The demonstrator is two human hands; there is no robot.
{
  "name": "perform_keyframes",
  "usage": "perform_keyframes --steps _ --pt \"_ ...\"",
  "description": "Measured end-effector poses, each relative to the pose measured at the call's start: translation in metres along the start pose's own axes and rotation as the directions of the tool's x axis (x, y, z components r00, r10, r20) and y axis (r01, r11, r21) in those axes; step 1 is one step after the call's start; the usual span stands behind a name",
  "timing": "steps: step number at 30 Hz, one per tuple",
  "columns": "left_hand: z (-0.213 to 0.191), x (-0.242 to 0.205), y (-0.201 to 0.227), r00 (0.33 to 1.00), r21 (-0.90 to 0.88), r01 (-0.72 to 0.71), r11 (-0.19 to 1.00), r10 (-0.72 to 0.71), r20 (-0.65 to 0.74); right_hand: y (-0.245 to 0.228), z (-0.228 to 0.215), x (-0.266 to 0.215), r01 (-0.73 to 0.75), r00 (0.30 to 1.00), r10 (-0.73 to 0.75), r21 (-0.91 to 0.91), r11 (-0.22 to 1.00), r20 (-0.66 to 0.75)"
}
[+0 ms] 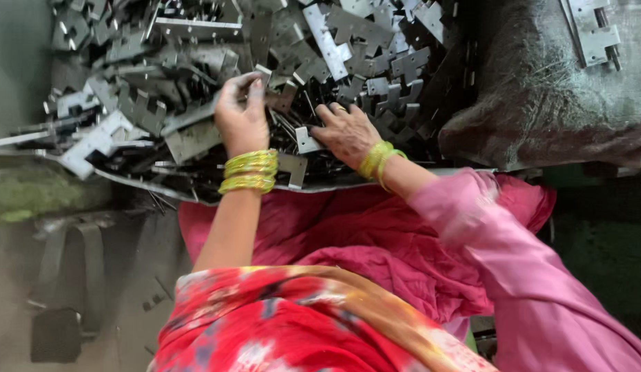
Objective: The person sits on the floor and repeatedly picks up small metal plates and thin metal rods from a large pile. They insert the rods into holes in the plates and place the assembled units back into the pile. The task continues with consistent hand movements and no visible tools.
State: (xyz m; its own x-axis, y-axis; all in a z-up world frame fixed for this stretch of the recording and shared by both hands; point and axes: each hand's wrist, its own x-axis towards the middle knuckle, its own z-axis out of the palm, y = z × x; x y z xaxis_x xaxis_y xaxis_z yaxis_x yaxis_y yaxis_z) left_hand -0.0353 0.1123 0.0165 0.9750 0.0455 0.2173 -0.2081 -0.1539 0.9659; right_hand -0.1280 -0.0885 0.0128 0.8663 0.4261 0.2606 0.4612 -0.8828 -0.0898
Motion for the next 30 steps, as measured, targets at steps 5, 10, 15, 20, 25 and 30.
perform_keyframes --steps 5,10,15,20,25,30 --pt "0.1 0.025 -0.011 0.963 0.342 -0.241 0.908 0.179 0.203 0.04 -0.045 -0.058 -0.349 0.857 0.457 0.385 0.854 -0.238" --pt "0.217 -0.018 -0.013 0.772 0.63 -0.616 0.474 0.201 0.603 0.079 -0.045 -0.117 0.074 0.456 0.857 0.949 -0.307 0.241" --pt "0.179 -0.027 0.013 0.87 0.529 -0.438 0.727 0.194 0.453 0.057 -0.018 -0.112 0.243 0.43 0.735 0.718 -0.653 0.524" --pt "0.08 -0.05 0.044 0.944 -0.03 0.148 0.988 -0.133 0.302 0.016 0.007 -0.072 0.328 0.527 0.68 0.616 -0.717 0.51" --pt "0.052 -0.119 0.048 0.971 0.195 -0.175 0.965 0.136 0.198 -0.019 0.015 -0.048 0.235 0.628 0.672 0.727 -0.645 0.393" --pt "0.023 -0.118 0.042 0.845 -0.124 0.397 0.909 -0.309 0.437 -0.047 -0.002 -0.031 0.219 0.626 0.694 0.774 -0.594 0.355"
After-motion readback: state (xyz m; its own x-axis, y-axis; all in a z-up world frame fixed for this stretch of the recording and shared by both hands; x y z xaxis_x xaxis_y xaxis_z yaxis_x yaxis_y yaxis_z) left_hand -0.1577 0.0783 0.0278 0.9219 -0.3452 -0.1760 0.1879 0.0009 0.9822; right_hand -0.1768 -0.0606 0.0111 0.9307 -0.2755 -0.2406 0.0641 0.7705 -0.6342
